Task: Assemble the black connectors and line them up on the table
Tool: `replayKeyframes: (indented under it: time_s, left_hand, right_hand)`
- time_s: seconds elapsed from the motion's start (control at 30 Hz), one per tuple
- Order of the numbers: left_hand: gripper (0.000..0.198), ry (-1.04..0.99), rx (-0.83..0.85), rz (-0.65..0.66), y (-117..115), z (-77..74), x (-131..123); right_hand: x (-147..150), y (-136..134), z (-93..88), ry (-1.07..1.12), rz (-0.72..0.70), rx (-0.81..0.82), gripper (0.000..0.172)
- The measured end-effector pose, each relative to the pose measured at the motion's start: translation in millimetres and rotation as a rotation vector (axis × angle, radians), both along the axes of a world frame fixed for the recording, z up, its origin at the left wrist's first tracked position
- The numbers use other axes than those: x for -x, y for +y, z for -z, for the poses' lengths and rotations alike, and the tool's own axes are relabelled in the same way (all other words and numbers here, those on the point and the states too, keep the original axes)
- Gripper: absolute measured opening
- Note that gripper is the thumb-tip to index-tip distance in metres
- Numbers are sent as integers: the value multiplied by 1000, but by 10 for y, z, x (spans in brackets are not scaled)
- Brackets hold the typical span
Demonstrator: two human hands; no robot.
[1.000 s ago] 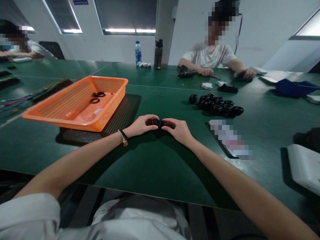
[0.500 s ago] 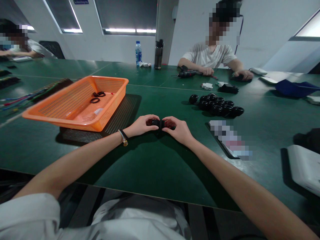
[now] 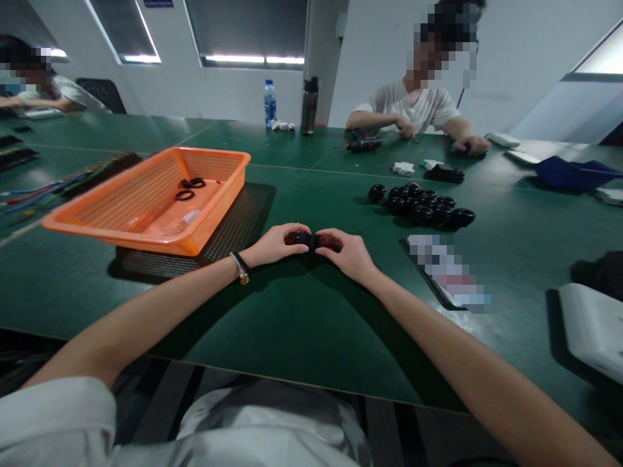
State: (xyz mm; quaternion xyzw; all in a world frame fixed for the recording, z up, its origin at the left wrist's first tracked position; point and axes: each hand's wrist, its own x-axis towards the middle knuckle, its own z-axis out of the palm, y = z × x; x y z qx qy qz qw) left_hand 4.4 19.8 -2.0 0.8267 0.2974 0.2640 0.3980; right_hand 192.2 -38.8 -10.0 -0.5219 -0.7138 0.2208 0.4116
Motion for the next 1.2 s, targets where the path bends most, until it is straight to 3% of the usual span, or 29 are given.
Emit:
replayKeyframes:
  time_s: [0.67, 0.87, 1.2]
  left_hand:
    - [38, -9, 30, -6, 0, 2, -2]
    - [37, -43, 55, 15, 12, 13, -2]
    - [38, -27, 28, 15, 18, 16, 3]
  right_hand:
    - [4, 8, -4, -36, 7, -7, 21]
    - [5, -35, -31, -83, -12, -23, 31]
    - [29, -41, -62, -71, 6, 7, 25]
